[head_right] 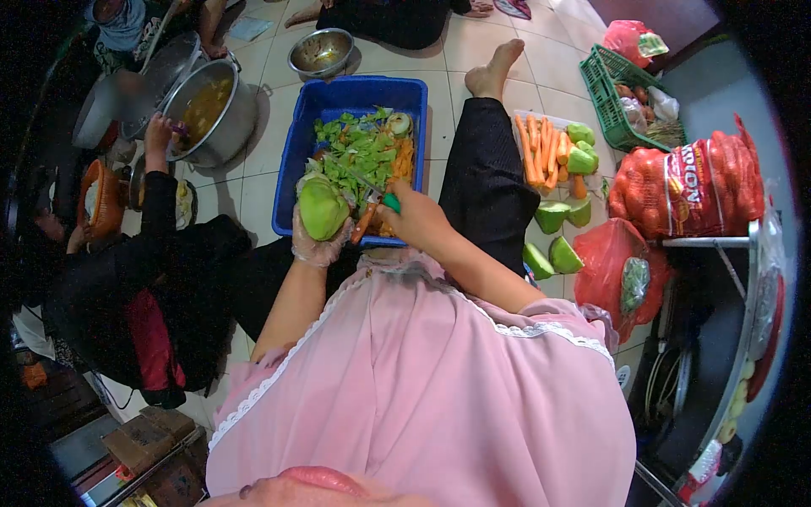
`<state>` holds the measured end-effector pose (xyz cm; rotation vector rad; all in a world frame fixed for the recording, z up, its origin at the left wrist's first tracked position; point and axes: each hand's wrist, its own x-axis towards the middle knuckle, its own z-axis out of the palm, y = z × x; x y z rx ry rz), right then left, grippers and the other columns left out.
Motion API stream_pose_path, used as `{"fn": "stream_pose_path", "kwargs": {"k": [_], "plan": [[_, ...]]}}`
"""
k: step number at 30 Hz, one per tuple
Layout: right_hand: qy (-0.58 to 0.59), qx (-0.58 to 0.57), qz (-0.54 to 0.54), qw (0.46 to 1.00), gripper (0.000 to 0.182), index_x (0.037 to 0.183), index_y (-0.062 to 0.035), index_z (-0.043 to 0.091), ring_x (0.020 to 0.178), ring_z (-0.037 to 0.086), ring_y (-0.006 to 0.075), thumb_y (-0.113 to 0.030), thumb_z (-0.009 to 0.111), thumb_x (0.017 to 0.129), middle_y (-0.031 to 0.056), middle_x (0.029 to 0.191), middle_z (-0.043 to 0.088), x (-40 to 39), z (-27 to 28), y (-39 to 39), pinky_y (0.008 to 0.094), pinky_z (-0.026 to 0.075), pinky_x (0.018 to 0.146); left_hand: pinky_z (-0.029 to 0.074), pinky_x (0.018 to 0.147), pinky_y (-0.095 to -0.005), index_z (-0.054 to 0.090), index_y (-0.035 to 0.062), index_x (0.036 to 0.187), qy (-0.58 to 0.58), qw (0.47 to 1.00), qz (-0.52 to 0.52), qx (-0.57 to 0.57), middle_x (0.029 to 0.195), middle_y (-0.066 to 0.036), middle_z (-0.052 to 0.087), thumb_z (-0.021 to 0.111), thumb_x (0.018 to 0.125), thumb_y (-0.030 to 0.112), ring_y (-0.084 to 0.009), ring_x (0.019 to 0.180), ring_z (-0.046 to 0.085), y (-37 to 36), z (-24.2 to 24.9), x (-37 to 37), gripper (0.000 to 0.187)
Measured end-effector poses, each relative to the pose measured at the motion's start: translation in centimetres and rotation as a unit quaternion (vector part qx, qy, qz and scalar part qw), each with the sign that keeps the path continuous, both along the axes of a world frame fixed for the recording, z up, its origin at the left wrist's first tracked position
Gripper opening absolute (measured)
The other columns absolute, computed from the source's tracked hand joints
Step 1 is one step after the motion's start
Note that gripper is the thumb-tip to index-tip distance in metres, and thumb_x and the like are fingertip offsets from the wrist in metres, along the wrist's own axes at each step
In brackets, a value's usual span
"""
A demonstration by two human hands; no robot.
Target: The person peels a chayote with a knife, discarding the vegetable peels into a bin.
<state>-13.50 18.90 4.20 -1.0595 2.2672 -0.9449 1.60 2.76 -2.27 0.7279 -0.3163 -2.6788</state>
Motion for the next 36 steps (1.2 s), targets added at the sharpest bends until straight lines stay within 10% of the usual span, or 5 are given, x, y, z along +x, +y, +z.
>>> {"fn": "stream_pose_path", "kwargs": {"k": [18,36], "plan": [[0.215,-0.024,0.137,0.967,0.038,0.087,-0.0056,0.060,0.077,0.066,0.0352,-0.043,0.058,0.091,0.0155,0.080,0.067,2.8,2.7,-3.5,0.0467,0.050,0.064,0.059,0.051,-0.0399,0.060,0.0092,0.112,0.030,0.998,-0.048,-0.023,0.096,-0.012,0.068,0.048,0.090,0.059,-0.0279,0.078,0.069,-0.7,-0.8,-0.5,0.055],[0.149,0.054,0.064,0.985,0.044,0.092,-0.0077,0.062,0.072,0.065,0.0405,-0.051,0.053,0.093,0.0204,0.074,0.066,0.6,1.7,-2.9,0.0516,0.049,0.063,0.062,0.059,-0.0387,0.056,0.0135,0.122,-0.041,0.997,-0.059,0.024,0.106,-0.008,0.067,0.047,0.092,0.059,-0.0240,0.089,0.069,-0.2,1.3,0.1,0.056]]}}
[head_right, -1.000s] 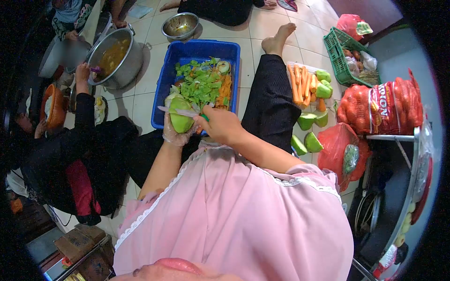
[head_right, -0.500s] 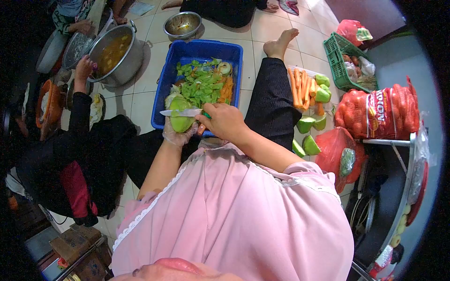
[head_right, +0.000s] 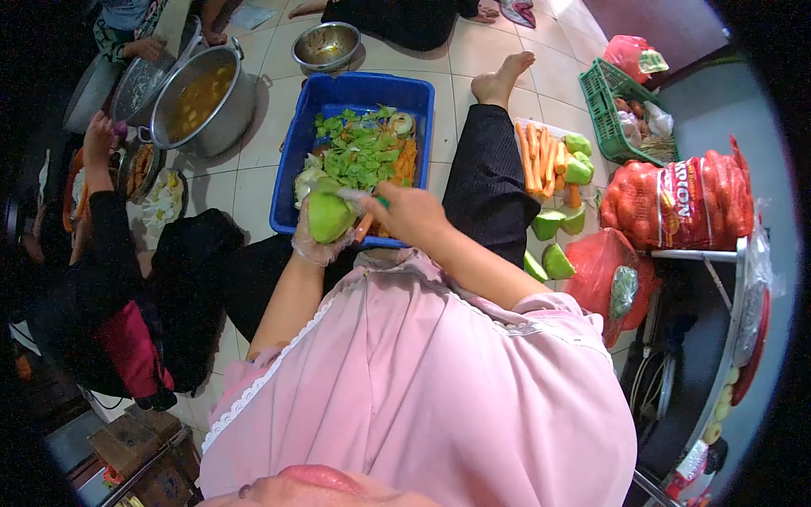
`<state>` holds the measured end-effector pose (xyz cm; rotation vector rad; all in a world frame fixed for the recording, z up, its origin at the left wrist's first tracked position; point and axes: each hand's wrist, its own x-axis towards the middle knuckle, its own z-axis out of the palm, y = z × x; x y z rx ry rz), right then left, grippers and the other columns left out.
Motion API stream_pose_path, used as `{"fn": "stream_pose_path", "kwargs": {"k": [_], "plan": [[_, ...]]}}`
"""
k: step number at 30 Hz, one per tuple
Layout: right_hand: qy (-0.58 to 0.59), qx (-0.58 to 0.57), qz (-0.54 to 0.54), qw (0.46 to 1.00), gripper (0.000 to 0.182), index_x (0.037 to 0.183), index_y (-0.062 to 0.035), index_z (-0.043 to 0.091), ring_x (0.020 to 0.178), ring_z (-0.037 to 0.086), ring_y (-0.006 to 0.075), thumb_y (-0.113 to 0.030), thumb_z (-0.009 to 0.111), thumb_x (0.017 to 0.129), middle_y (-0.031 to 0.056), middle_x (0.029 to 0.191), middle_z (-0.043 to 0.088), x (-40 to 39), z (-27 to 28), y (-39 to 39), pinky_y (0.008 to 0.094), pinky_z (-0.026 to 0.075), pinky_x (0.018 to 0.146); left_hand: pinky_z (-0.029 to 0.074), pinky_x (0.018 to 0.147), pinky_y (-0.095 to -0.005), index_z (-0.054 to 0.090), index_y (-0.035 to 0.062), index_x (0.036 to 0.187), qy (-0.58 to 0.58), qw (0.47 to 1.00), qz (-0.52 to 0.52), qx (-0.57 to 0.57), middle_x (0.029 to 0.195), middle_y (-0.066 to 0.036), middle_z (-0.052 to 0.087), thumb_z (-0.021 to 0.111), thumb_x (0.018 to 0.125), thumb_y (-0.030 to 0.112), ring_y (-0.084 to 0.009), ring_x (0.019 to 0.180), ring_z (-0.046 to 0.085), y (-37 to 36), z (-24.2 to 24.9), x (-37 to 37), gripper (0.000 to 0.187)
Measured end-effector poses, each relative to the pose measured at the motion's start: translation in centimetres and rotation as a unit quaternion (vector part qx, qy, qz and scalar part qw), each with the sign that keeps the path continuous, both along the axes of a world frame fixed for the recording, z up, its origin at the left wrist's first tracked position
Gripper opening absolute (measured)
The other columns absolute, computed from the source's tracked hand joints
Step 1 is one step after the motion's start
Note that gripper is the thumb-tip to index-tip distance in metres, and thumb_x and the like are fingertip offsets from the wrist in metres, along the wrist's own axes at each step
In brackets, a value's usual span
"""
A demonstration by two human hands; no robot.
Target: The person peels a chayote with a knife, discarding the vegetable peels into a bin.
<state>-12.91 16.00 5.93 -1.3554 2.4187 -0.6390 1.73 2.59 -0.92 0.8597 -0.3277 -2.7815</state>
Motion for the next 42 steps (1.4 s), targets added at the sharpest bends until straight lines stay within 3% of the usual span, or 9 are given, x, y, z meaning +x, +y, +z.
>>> {"fn": "stream_pose_path", "kwargs": {"k": [4,8,13,16,20,22,27,35,42], "plan": [[0.014,-0.033,0.080,0.996,0.044,0.093,-0.0071,0.062,0.073,0.066,0.0393,-0.051,0.054,0.092,0.0196,0.075,0.066,1.5,0.3,-0.4,0.0514,0.050,0.063,0.061,0.068,-0.0432,0.051,0.0103,0.128,0.052,0.993,-0.078,-0.073,0.117,-0.013,0.061,0.047,0.090,0.064,-0.0291,0.101,0.065,-1.3,-2.9,-0.2,0.066],[0.031,0.041,-0.017,0.999,0.044,0.091,-0.0075,0.061,0.073,0.066,0.0391,-0.051,0.053,0.093,0.0177,0.074,0.067,-1.0,-0.3,-1.0,0.0510,0.050,0.062,0.062,0.062,-0.0388,0.054,0.0105,0.124,0.029,0.999,-0.023,-0.016,0.109,-0.011,0.066,0.043,0.093,0.060,-0.0280,0.090,0.069,0.3,0.9,-0.3,0.059],[0.005,-0.021,0.055,0.998,0.044,0.090,-0.0073,0.061,0.073,0.065,0.0399,-0.051,0.052,0.093,0.0183,0.073,0.066,1.1,1.1,-0.6,0.0501,0.050,0.064,0.062,0.065,-0.0413,0.052,0.0116,0.128,-0.012,1.000,0.001,-0.014,0.112,-0.012,0.064,0.044,0.093,0.060,-0.0302,0.092,0.068,-0.1,-0.7,-0.4,0.061],[0.014,-0.033,0.062,0.997,0.045,0.091,-0.0071,0.062,0.074,0.066,0.0394,-0.051,0.052,0.093,0.0187,0.075,0.067,1.0,0.3,-0.7,0.0502,0.050,0.064,0.059,0.075,-0.0422,0.054,0.0095,0.123,0.065,0.997,-0.041,-0.020,0.113,-0.013,0.063,0.058,0.085,0.060,-0.0290,0.097,0.065,-0.5,-1.4,-0.2,0.063],[-0.013,0.073,-0.061,0.995,0.047,0.095,-0.0068,0.064,0.078,0.067,0.0391,-0.052,0.051,0.093,0.0204,0.078,0.068,-2.5,-1.6,-0.9,0.0498,0.052,0.066,0.060,0.071,-0.0459,0.048,0.0133,0.134,0.094,0.992,-0.059,-0.063,0.118,-0.012,0.062,0.045,0.089,0.068,-0.0318,0.098,0.066,-0.6,-2.2,0.2,0.071],[-0.015,0.043,-0.059,0.997,0.047,0.092,-0.0063,0.063,0.076,0.066,0.0401,-0.052,0.052,0.093,0.0205,0.076,0.067,-2.1,-1.2,-0.6,0.0495,0.051,0.064,0.060,0.070,-0.0450,0.048,0.0133,0.134,0.062,0.995,-0.046,-0.056,0.119,-0.011,0.062,0.045,0.088,0.069,-0.0312,0.100,0.065,-0.3,-1.6,0.1,0.073],[-0.045,-0.036,0.053,0.997,0.045,0.089,-0.0069,0.063,0.071,0.065,0.0394,-0.050,0.053,0.093,0.0190,0.073,0.065,1.4,1.4,-0.6,0.0490,0.049,0.061,0.059,0.076,-0.0440,0.052,0.0127,0.128,0.048,0.997,-0.038,-0.042,0.117,-0.011,0.062,0.047,0.088,0.068,-0.0288,0.100,0.064,-0.7,-2.7,-0.2,0.068],[0.027,-0.017,0.005,0.999,0.044,0.086,-0.0081,0.063,0.068,0.064,0.0402,-0.051,0.054,0.092,0.0189,0.070,0.064,-0.3,-1.2,-0.4,0.0496,0.049,0.058,0.061,0.062,-0.0385,0.054,0.0105,0.124,0.015,1.000,-0.017,0.001,0.109,-0.012,0.066,0.044,0.093,0.060,-0.0266,0.086,0.069,-0.1,0.6,-0.1,0.060],[-0.023,-0.018,0.022,0.999,0.047,0.087,-0.0075,0.063,0.070,0.064,0.0418,-0.053,0.052,0.092,0.0203,0.071,0.064,0.2,0.7,-0.1,0.0514,0.049,0.061,0.062,0.055,-0.0366,0.053,0.0094,0.124,0.002,1.000,-0.025,0.015,0.110,-0.012,0.066,0.048,0.094,0.051,-0.0260,0.087,0.070,-0.2,0.0,-0.6,0.052]]}}
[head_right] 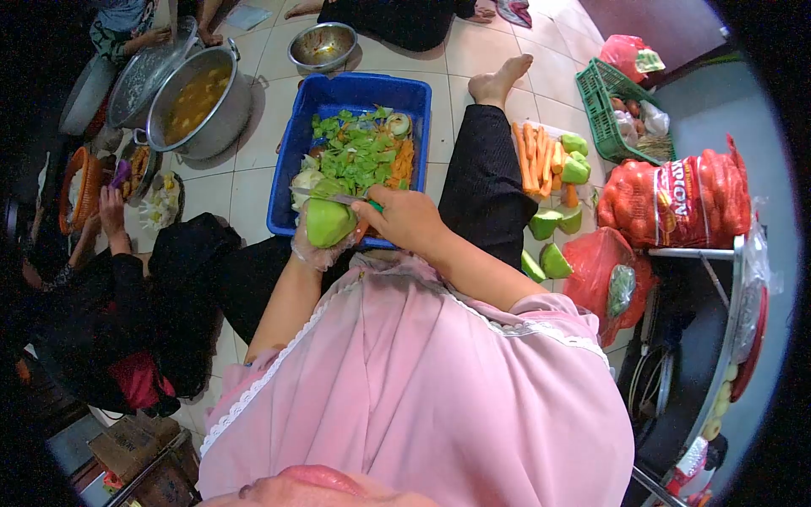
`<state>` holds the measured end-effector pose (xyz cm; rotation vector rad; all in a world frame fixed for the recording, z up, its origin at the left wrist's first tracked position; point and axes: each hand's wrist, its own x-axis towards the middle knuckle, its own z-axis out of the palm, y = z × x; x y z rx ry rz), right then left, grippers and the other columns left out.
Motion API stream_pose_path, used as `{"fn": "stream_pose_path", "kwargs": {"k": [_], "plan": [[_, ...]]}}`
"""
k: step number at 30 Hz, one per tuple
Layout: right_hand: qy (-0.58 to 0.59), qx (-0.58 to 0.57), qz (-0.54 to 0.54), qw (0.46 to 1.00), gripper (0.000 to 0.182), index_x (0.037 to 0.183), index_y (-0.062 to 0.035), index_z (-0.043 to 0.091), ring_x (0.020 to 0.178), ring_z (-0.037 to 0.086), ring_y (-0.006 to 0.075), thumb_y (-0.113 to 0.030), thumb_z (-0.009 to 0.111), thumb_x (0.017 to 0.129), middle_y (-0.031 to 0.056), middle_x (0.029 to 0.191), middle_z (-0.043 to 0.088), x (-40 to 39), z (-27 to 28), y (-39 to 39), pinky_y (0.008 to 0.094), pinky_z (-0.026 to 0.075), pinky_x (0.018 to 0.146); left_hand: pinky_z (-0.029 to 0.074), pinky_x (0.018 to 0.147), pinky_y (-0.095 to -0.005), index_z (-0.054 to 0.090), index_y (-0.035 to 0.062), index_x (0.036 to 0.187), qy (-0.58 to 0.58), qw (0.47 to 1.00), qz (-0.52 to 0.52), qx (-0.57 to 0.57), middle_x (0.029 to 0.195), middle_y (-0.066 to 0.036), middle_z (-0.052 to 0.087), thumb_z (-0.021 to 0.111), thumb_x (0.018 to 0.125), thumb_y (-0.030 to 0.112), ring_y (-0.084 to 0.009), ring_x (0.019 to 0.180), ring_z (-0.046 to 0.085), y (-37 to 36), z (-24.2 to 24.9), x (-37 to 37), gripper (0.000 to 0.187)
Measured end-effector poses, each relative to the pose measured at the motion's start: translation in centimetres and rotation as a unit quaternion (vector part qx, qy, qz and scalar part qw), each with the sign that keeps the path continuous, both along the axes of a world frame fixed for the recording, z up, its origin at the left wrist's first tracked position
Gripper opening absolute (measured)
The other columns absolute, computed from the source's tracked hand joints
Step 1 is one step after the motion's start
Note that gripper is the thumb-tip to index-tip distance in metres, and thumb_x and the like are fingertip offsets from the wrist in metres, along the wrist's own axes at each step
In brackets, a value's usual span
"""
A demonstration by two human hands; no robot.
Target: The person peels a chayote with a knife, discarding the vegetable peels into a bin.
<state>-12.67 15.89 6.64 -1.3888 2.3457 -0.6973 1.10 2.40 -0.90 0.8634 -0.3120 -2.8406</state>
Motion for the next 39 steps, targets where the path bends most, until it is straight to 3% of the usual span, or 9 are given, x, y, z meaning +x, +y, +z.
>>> {"fn": "stream_pose_path", "kwargs": {"k": [6,9,12,15,18,21,24,34,39], "plan": [[-0.006,0.041,-0.035,0.999,0.049,0.090,-0.0061,0.062,0.076,0.065,0.0424,-0.054,0.050,0.093,0.0225,0.075,0.065,-1.5,-2.2,0.6,0.0512,0.050,0.065,0.062,0.059,-0.0374,0.053,0.0083,0.125,0.008,0.999,0.029,-0.018,0.110,-0.012,0.065,0.053,0.095,0.043,-0.0276,0.090,0.069,-0.1,-0.9,0.7,0.046],[-0.005,0.105,-0.077,0.991,0.051,0.100,-0.0057,0.061,0.079,0.065,0.0431,-0.055,0.049,0.094,0.0250,0.078,0.065,-2.8,-3.1,1.7,0.0519,0.050,0.067,0.062,0.068,-0.0412,0.053,0.0079,0.125,0.112,0.988,0.063,-0.091,0.113,-0.013,0.064,0.053,0.095,0.041,-0.0280,0.096,0.068,0.0,-1.9,0.5,0.045],[-0.016,0.068,-0.077,0.995,0.050,0.101,-0.0063,0.061,0.079,0.065,0.0430,-0.055,0.049,0.093,0.0245,0.079,0.065,-2.3,-2.6,1.9,0.0521,0.050,0.066,0.061,0.076,-0.0438,0.052,0.0074,0.127,0.177,0.983,-0.054,0.017,0.118,-0.013,0.064,0.051,0.097,0.041,-0.0282,0.103,0.066,-1.1,-2.2,0.4,0.045],[-0.006,0.039,-0.056,0.998,0.049,0.096,-0.0066,0.062,0.076,0.065,0.0425,-0.054,0.051,0.093,0.0234,0.076,0.065,-1.4,-0.9,1.2,0.0518,0.049,0.064,0.061,0.075,-0.0436,0.053,0.0078,0.127,0.150,0.987,-0.014,-0.046,0.120,-0.013,0.063,0.049,0.097,0.045,-0.0286,0.105,0.066,-0.1,-1.0,-0.4,0.048],[-0.001,0.014,-0.009,1.000,0.047,0.093,-0.0073,0.063,0.073,0.065,0.0412,-0.053,0.053,0.092,0.0219,0.074,0.065,0.0,0.6,0.6,0.0510,0.049,0.063,0.061,0.078,-0.0433,0.053,0.0087,0.128,0.162,0.985,-0.055,0.013,0.120,-0.013,0.063,0.048,0.096,0.050,-0.0289,0.104,0.066,-0.3,-1.3,0.3,0.053],[0.032,0.003,0.029,0.999,0.044,0.090,-0.0087,0.064,0.070,0.065,0.0380,-0.052,0.054,0.091,0.0195,0.072,0.066,0.7,0.9,-0.1,0.0487,0.050,0.061,0.060,0.061,-0.0370,0.057,0.0063,0.118,0.016,0.999,0.016,-0.032,0.106,-0.011,0.067,0.051,0.095,0.051,-0.0249,0.087,0.069,0.8,-0.1,0.5,0.051],[0.044,0.016,0.048,0.998,0.043,0.088,-0.0088,0.064,0.070,0.066,0.0369,-0.051,0.054,0.091,0.0190,0.073,0.066,1.1,1.9,-0.7,0.0482,0.050,0.060,0.060,0.074,-0.0421,0.053,0.0091,0.128,0.043,0.996,-0.028,-0.072,0.118,-0.013,0.064,0.049,0.093,0.057,-0.0283,0.100,0.067,0.0,-2.5,0.8,0.059],[0.053,0.084,-0.066,0.993,0.049,0.095,-0.0081,0.063,0.075,0.066,0.0403,-0.055,0.051,0.092,0.0213,0.076,0.066,-2.7,-0.5,-0.1,0.0512,0.051,0.063,0.059,0.065,-0.0394,0.054,0.0091,0.126,0.029,0.994,0.003,-0.109,0.108,-0.013,0.065,0.051,0.092,0.057,-0.0253,0.089,0.068,0.1,0.0,-0.2,0.059],[0.019,0.041,0.011,0.999,0.050,0.090,-0.0063,0.063,0.071,0.065,0.0412,-0.055,0.053,0.091,0.0223,0.070,0.065,0.2,1.6,-0.4,0.0513,0.051,0.063,0.059,0.062,-0.0368,0.054,0.0086,0.124,0.046,0.984,-0.045,-0.165,0.103,-0.012,0.066,0.055,0.089,0.060,-0.0237,0.082,0.068,-0.4,-2.3,0.0,0.062]]}}
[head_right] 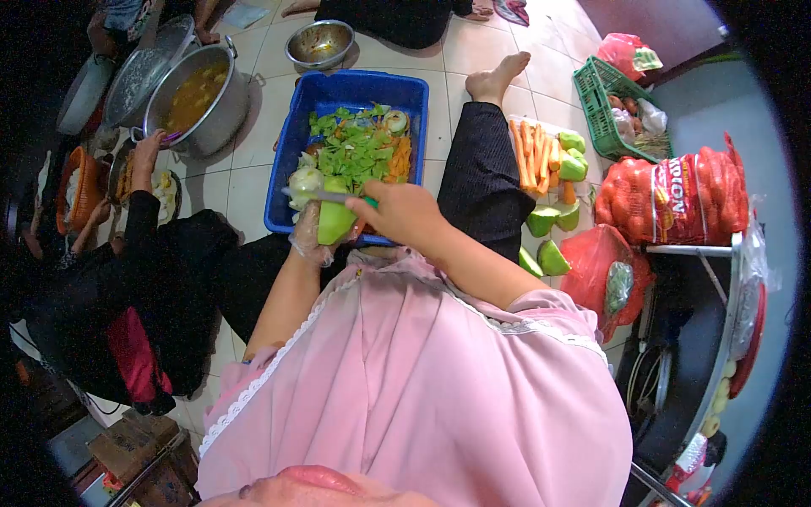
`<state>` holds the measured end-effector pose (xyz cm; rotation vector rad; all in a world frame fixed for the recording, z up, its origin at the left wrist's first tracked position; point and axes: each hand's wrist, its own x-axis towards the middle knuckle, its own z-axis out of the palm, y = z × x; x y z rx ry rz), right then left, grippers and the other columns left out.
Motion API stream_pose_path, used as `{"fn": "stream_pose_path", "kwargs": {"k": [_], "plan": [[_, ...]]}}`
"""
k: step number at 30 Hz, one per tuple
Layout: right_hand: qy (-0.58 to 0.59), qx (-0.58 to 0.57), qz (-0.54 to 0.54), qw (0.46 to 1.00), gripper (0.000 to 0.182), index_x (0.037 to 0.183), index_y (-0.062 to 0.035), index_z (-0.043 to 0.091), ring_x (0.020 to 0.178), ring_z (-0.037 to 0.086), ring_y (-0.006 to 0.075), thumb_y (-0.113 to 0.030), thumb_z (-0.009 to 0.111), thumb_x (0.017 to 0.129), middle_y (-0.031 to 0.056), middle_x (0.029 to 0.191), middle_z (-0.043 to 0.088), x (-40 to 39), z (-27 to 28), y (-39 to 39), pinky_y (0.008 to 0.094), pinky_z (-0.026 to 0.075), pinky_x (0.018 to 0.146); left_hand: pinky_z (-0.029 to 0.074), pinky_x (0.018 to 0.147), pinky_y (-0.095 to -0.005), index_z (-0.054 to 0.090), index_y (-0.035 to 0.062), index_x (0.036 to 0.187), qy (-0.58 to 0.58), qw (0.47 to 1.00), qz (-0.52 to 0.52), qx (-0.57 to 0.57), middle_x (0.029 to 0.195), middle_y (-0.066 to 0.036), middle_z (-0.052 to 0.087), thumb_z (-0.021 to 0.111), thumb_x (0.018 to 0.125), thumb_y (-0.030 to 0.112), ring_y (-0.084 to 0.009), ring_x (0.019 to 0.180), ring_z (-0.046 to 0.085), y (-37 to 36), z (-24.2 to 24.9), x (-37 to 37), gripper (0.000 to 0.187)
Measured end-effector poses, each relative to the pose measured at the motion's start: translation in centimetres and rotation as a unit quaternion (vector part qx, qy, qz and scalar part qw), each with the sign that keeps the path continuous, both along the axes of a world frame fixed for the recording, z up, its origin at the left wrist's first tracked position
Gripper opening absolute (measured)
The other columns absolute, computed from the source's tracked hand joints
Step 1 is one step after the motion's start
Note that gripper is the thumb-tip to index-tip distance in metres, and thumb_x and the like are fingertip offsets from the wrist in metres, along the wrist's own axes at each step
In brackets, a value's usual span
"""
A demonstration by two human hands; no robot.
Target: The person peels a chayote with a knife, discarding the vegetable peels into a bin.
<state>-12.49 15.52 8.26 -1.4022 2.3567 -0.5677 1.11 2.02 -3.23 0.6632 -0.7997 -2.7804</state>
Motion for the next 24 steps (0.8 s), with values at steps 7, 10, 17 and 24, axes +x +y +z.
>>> {"fn": "stream_pose_path", "kwargs": {"k": [7,10,17,24], "plan": [[0.010,0.023,-0.077,0.997,0.050,0.091,-0.0053,0.064,0.076,0.066,0.0420,-0.055,0.053,0.091,0.0232,0.077,0.066,-2.5,-2.2,-0.6,0.0525,0.051,0.065,0.059,0.060,-0.0362,0.056,0.0095,0.118,-0.039,0.995,0.081,-0.039,0.100,-0.008,0.066,0.054,0.092,0.054,-0.0227,0.082,0.068,0.6,2.0,-0.4,0.052],[-0.036,0.011,-0.077,0.996,0.051,0.093,-0.0053,0.064,0.078,0.065,0.0426,-0.055,0.052,0.091,0.0222,0.078,0.067,-1.5,-2.4,0.1,0.0522,0.050,0.068,0.060,0.061,-0.0372,0.057,0.0095,0.117,0.007,0.997,0.048,0.052,0.106,-0.009,0.065,0.053,0.093,0.051,-0.0236,0.088,0.067,0.1,1.6,0.1,0.047],[-0.059,0.003,-0.049,0.997,0.049,0.097,-0.0065,0.064,0.080,0.064,0.0433,-0.054,0.052,0.091,0.0235,0.080,0.066,-0.1,-2.3,-0.1,0.0513,0.049,0.069,0.057,0.049,-0.0323,0.056,0.0049,0.113,0.034,0.994,0.000,0.102,0.094,-0.013,0.066,0.052,0.094,0.048,-0.0234,0.071,0.067,0.2,0.9,-0.3,0.047],[-0.103,-0.019,-0.091,0.990,0.048,0.095,-0.0052,0.063,0.082,0.064,0.0428,-0.052,0.052,0.092,0.0238,0.084,0.066,-0.3,-3.4,1.0,0.0507,0.048,0.068,0.062,0.055,-0.0357,0.057,0.0040,0.111,0.034,0.980,0.086,0.177,0.098,-0.016,0.066,0.051,0.095,0.042,-0.0306,0.075,0.069,0.4,2.4,0.4,0.041]]}}
